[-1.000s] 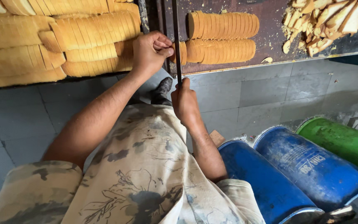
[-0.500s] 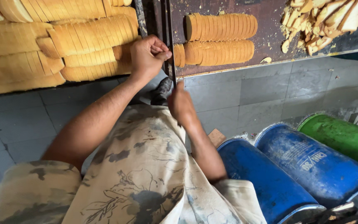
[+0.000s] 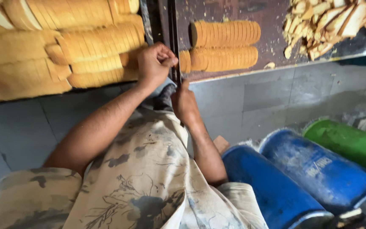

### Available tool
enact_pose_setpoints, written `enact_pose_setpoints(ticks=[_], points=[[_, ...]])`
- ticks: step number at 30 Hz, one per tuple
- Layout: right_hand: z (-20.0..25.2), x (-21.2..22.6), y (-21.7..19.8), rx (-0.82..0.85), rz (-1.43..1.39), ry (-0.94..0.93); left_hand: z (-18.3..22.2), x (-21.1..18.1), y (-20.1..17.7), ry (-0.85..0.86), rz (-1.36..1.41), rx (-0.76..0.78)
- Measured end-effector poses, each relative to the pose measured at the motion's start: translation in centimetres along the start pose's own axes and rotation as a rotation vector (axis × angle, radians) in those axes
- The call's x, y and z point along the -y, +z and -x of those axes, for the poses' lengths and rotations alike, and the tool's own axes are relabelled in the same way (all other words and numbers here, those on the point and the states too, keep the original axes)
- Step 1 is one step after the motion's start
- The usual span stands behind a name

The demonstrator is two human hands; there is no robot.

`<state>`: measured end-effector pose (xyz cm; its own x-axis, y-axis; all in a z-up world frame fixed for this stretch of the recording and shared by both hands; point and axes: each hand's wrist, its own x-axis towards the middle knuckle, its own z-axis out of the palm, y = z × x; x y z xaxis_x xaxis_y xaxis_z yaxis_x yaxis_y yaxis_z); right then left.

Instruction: The person slices bread rolls and loaves using a knife on a wooden board. The person places the bread onto the board, cuts it into slices or halves, and moves the pieces into trays or stacks.

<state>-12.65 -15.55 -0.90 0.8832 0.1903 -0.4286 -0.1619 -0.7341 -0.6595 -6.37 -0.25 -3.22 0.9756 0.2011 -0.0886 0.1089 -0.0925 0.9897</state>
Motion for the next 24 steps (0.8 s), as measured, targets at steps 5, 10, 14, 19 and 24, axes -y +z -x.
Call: enact_pose_setpoints(ticks=[5, 10, 14, 19, 24], points=[[2.4, 2.1, -1.0, -0.028, -0.061, -0.060, 0.4, -2.2, -0.7, 0.048, 0.008, -0.019], [3.5, 3.0, -3.8, -0.173, -0.137, -0.071, 0.8, -7.0, 0.8, 0.155, 0.089, 0.039], [2.8, 3.1, -10.4, -0.342, -0.102, -0.098, -1.6, -10.7, 6.0, 0.182, 0.241, 0.228], [0.4, -0.6, -19.5, -0.404, -0.238, 0.154, -6.3, -13.2, 16.4, 0.382, 0.321, 0.429], [-4.0, -9.5, -28.5, -0.624, 0.218, -0.036, -11.6, -15.2, 23.0, 0.310, 0.309, 0.540]])
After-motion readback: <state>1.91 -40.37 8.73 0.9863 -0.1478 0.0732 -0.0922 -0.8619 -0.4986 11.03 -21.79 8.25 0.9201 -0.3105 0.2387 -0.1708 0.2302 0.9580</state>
